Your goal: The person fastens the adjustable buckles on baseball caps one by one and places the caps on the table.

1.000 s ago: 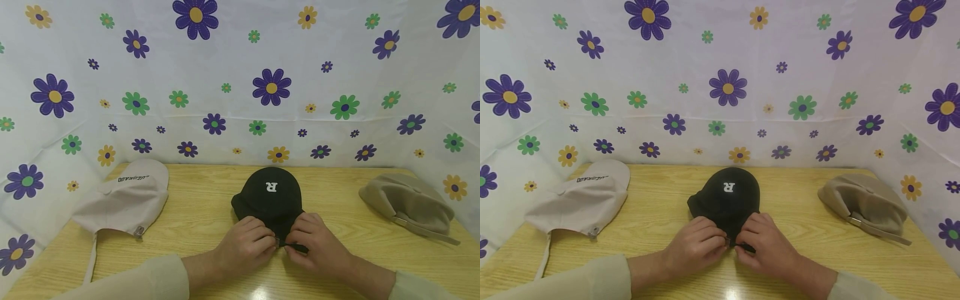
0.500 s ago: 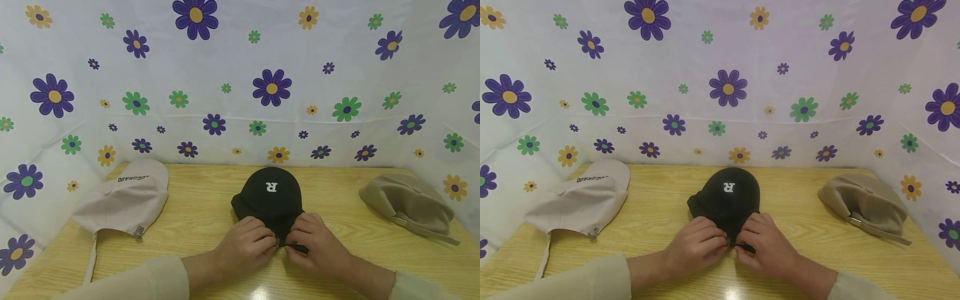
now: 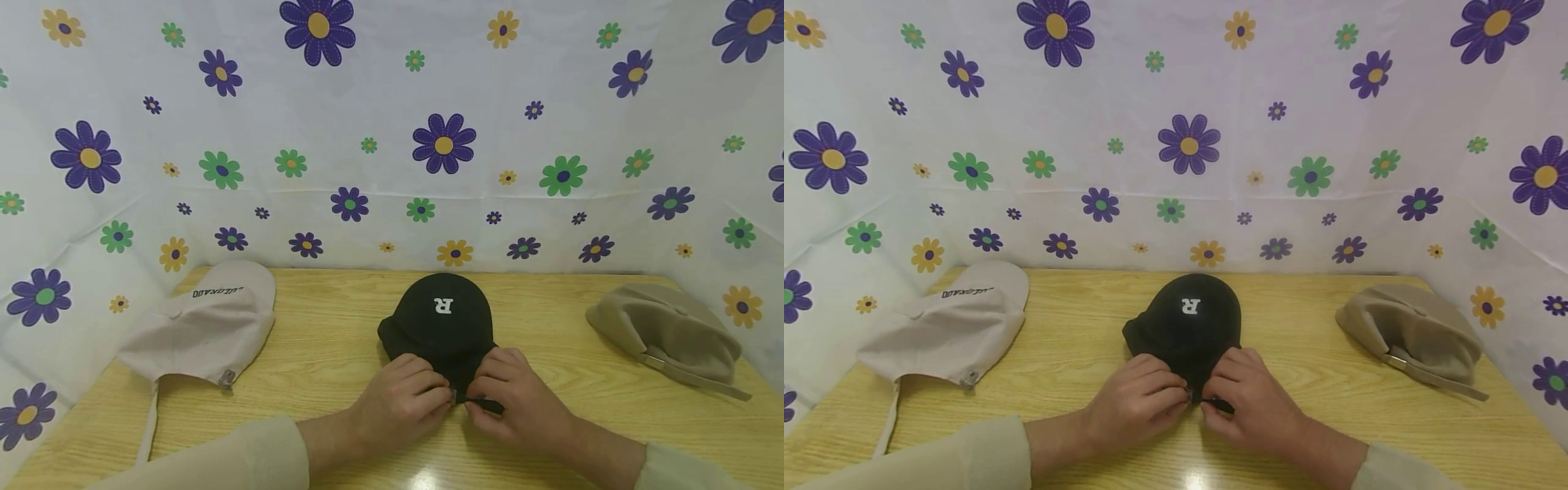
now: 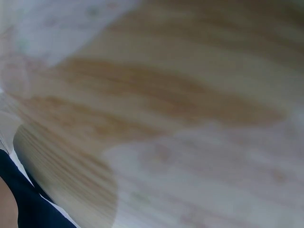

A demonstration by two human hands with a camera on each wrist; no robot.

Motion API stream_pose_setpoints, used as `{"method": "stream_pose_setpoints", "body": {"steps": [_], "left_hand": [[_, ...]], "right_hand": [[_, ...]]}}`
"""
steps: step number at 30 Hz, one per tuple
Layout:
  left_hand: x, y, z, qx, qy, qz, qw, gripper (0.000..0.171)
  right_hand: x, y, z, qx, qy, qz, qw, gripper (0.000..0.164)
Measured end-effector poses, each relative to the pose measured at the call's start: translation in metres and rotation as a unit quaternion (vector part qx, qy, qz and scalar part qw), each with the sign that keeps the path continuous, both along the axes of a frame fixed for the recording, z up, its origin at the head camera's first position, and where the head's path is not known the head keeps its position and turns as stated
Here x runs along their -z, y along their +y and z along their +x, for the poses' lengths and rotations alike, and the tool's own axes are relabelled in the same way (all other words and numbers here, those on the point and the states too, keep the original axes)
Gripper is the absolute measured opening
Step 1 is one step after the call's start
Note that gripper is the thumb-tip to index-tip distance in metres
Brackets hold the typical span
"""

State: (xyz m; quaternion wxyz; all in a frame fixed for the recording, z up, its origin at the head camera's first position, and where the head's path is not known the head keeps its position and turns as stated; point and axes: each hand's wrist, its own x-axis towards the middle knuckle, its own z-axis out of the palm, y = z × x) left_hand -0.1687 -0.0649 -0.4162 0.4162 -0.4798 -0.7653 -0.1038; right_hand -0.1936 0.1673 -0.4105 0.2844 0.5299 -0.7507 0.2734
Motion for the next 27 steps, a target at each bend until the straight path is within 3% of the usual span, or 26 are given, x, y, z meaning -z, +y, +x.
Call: {"method": "stream_pose_setpoints", "body": {"steps": [17, 27], "left_hand": [[0.002, -0.005, 0.007, 0.007, 0.009, -0.004, 0.9999, 0.015], [0.003, -0.008, 0.011, 0.009, 0.005, -0.002, 0.9999, 0.016]], "right_hand": [[0.002, -0.004, 0.011, 0.008, 0.002, 0.001, 1.000, 0.012], [0.002, -0.008, 0.019, 0.017, 0.006, 0.001, 1.000, 0.022]]}}
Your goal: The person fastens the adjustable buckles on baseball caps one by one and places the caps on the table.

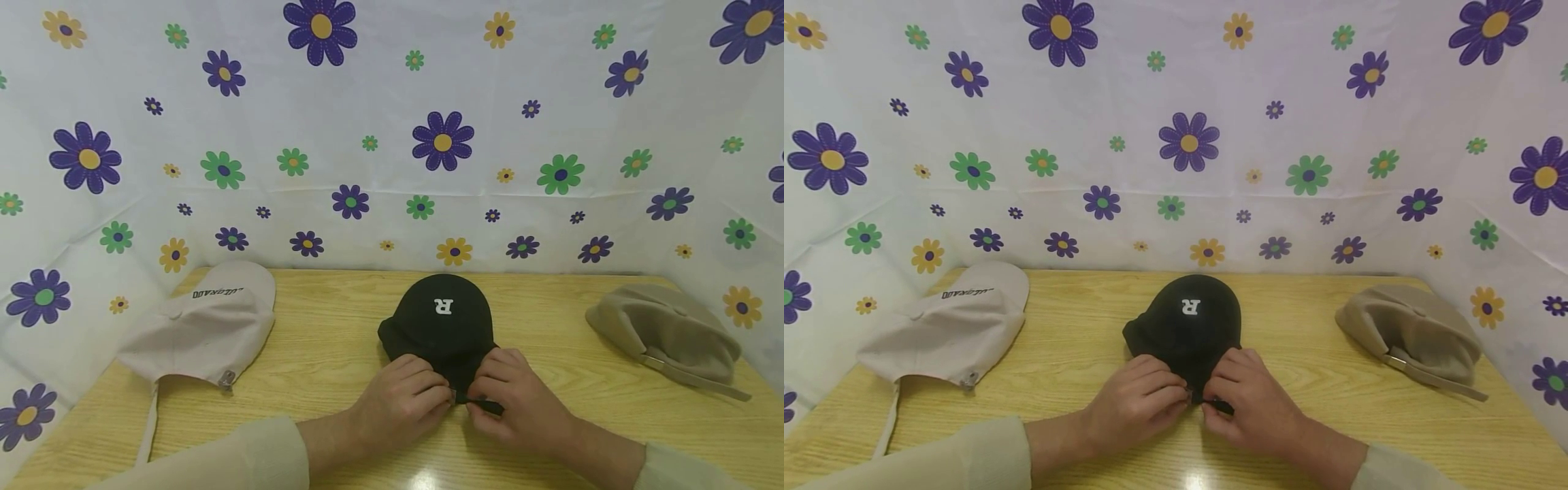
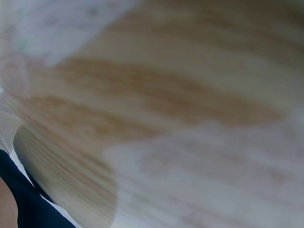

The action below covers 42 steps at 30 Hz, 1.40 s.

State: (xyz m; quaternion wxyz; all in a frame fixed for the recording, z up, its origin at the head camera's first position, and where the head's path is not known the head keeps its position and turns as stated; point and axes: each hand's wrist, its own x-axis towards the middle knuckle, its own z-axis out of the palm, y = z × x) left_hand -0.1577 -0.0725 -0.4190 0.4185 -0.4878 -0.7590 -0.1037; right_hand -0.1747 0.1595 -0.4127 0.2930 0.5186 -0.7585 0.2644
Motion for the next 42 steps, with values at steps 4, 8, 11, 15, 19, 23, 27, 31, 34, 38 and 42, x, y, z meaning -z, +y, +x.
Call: {"method": "stream_pose_setpoints", "body": {"steps": [4, 8, 11, 15, 19, 23, 27, 31, 34, 38, 42], "left_hand": [[-0.0004, 0.0004, 0.0002, -0.002, 0.003, -0.003, 1.0000, 0.017], [-0.0005, 0.0009, 0.0004, -0.001, 0.002, -0.002, 1.0000, 0.017], [-0.0005, 0.0011, 0.0005, 0.000, -0.001, 0.000, 1.0000, 0.017], [-0.0009, 0.0010, 0.0014, -0.001, -0.008, -0.001, 1.0000, 0.016], [-0.0017, 0.0012, 0.0015, -0.002, -0.008, 0.001, 1.0000, 0.016], [-0.0019, 0.0014, 0.0006, -0.004, 0.000, 0.004, 1.0000, 0.016], [-0.0019, 0.0014, 0.0006, -0.003, 0.002, 0.004, 1.0000, 0.017], [-0.0027, 0.0018, 0.0012, -0.003, 0.004, 0.005, 1.0000, 0.017], [-0.0031, 0.0021, 0.0012, -0.007, 0.008, 0.007, 0.9999, 0.017], [-0.0031, 0.0021, 0.0005, -0.009, 0.014, 0.009, 0.9998, 0.018], [-0.0031, 0.0021, -0.0002, -0.011, 0.015, 0.011, 0.9998, 0.017]], "right_hand": [[-0.0001, 0.0002, 0.0001, 0.001, 0.001, 0.000, 1.000, 0.023], [-0.0002, 0.0005, 0.0001, 0.000, 0.005, -0.002, 1.000, 0.022], [-0.0006, 0.0008, 0.0006, 0.002, 0.003, 0.000, 1.000, 0.022], [-0.0011, 0.0010, 0.0012, 0.007, 0.001, 0.003, 1.000, 0.021], [-0.0014, 0.0011, 0.0014, 0.009, 0.000, 0.002, 1.000, 0.021], [-0.0015, 0.0012, 0.0013, 0.008, -0.001, -0.002, 1.000, 0.021], [-0.0017, 0.0018, 0.0022, 0.012, -0.007, -0.001, 1.000, 0.020], [-0.0021, 0.0021, 0.0031, 0.017, -0.009, -0.001, 1.000, 0.020], [-0.0023, 0.0020, 0.0029, 0.015, -0.004, -0.004, 1.000, 0.020], [-0.0022, 0.0018, 0.0025, 0.016, 0.001, -0.007, 1.000, 0.020], [-0.0022, 0.0019, 0.0027, 0.017, -0.002, -0.007, 1.000, 0.021]]}}
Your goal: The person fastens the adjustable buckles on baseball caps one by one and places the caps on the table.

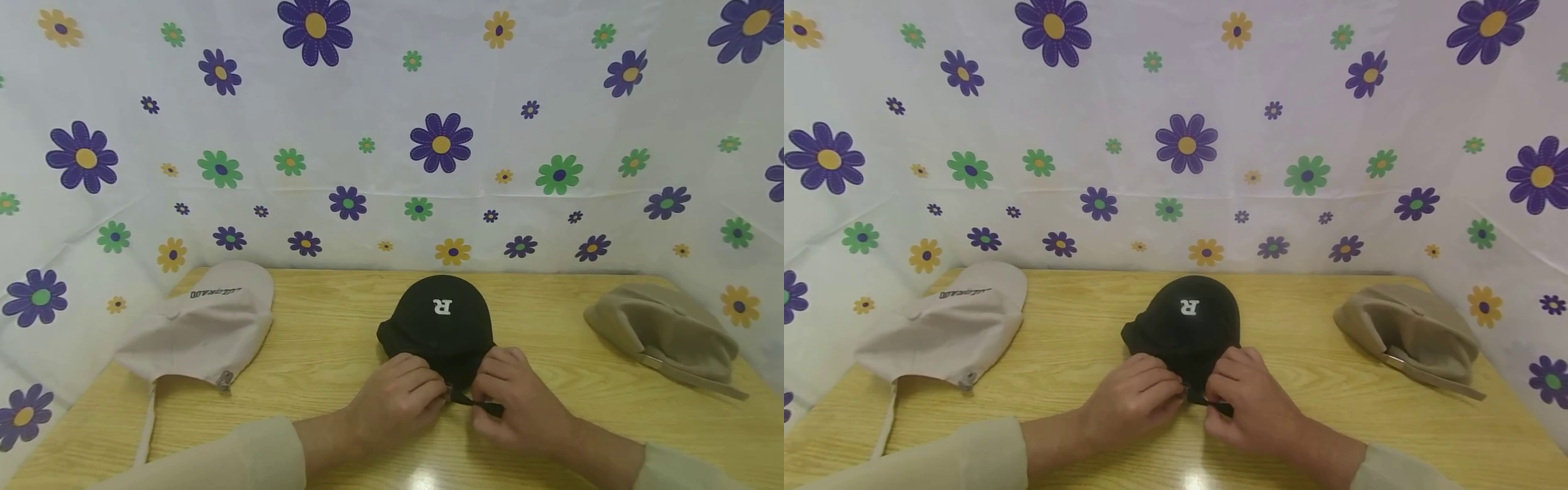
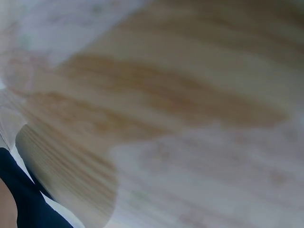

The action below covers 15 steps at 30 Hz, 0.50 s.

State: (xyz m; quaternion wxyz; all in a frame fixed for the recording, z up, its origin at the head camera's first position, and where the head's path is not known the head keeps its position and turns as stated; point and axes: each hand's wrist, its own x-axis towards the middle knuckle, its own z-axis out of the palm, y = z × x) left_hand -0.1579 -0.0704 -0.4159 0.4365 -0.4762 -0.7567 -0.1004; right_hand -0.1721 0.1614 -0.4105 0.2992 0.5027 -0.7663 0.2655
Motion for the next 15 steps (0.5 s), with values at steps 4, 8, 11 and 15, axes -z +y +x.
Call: {"method": "stream_pose_setpoints", "body": {"steps": [4, 8, 11, 15], "left_hand": [[0.0001, -0.0009, -0.0006, -0.001, -0.004, 0.004, 1.0000, 0.018], [-0.0003, -0.0026, -0.0003, 0.000, -0.009, 0.008, 0.9999, 0.018], [-0.0006, -0.0031, -0.0004, 0.000, -0.007, 0.004, 1.0000, 0.018], [-0.0008, -0.0028, -0.0002, -0.003, -0.014, 0.002, 0.9999, 0.017]], "right_hand": [[-0.0001, 0.0000, 0.0002, -0.001, 0.001, -0.006, 1.000, 0.021], [-0.0002, 0.0002, 0.0000, -0.001, 0.004, -0.016, 1.000, 0.021], [-0.0006, 0.0008, 0.0004, 0.002, 0.002, -0.018, 1.000, 0.020], [-0.0011, 0.0006, 0.0007, -0.003, 0.005, -0.021, 1.000, 0.021]]}}
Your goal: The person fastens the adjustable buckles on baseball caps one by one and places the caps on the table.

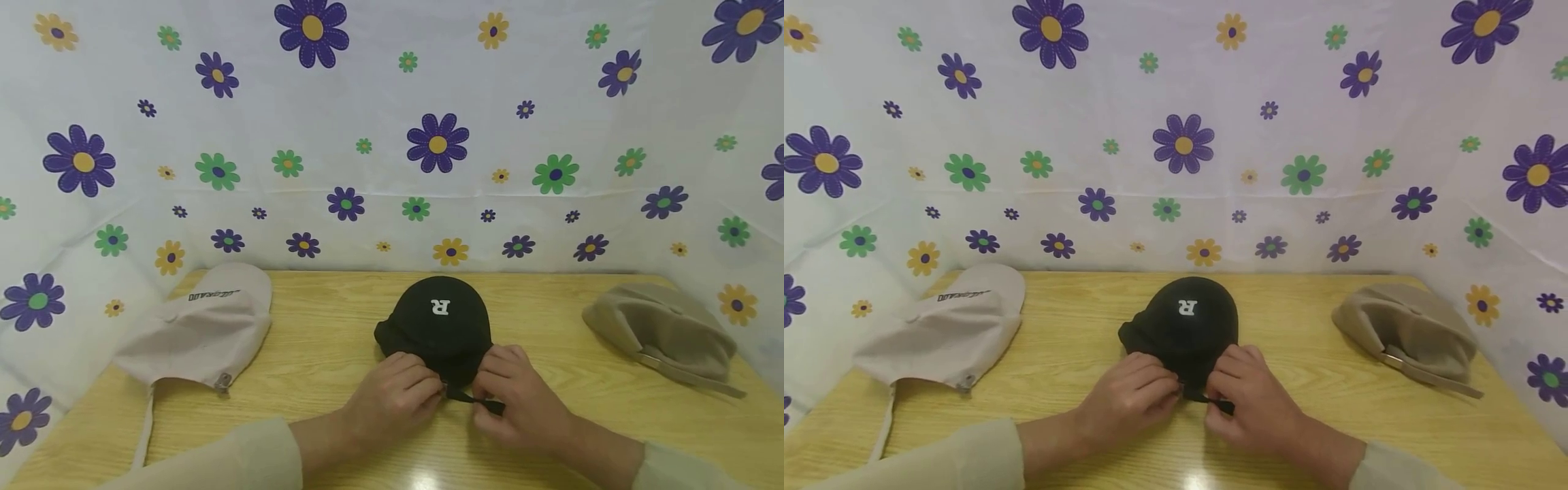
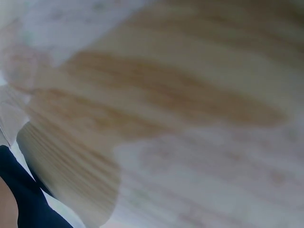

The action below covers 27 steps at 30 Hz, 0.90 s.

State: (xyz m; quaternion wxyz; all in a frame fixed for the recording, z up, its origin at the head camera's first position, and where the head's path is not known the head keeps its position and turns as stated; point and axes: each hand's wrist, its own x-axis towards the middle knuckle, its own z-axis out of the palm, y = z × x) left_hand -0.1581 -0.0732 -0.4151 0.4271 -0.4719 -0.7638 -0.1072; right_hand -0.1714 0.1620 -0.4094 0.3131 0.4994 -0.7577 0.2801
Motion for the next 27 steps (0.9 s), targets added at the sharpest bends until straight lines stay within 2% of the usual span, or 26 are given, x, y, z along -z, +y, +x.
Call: {"method": "stream_pose_setpoints", "body": {"steps": [8, 12, 18, 23, 27], "left_hand": [[0.0021, 0.0000, -0.0002, -0.022, -0.009, -0.012, 0.9997, 0.022], [0.0036, -0.0004, 0.0002, -0.047, -0.011, -0.022, 0.9986, 0.019], [0.0054, -0.0005, 0.0003, -0.081, 0.024, -0.023, 0.9962, 0.021], [0.0063, 0.0012, 0.0000, -0.085, 0.044, -0.006, 0.9954, 0.020], [0.0066, 0.0018, -0.0004, -0.084, 0.054, -0.003, 0.9951, 0.018]], "right_hand": [[0.0004, -0.0029, -0.0031, -0.024, 0.019, -0.009, 0.999, 0.022], [0.0017, -0.0029, -0.0055, -0.046, 0.026, -0.014, 0.999, 0.022], [0.0020, -0.0035, -0.0060, -0.099, 0.008, -0.007, 0.995, 0.023], [0.0025, -0.0040, -0.0058, -0.151, -0.009, -0.002, 0.989, 0.017], [0.0030, -0.0029, -0.0038, -0.172, -0.036, 0.017, 0.984, 0.013]]}}
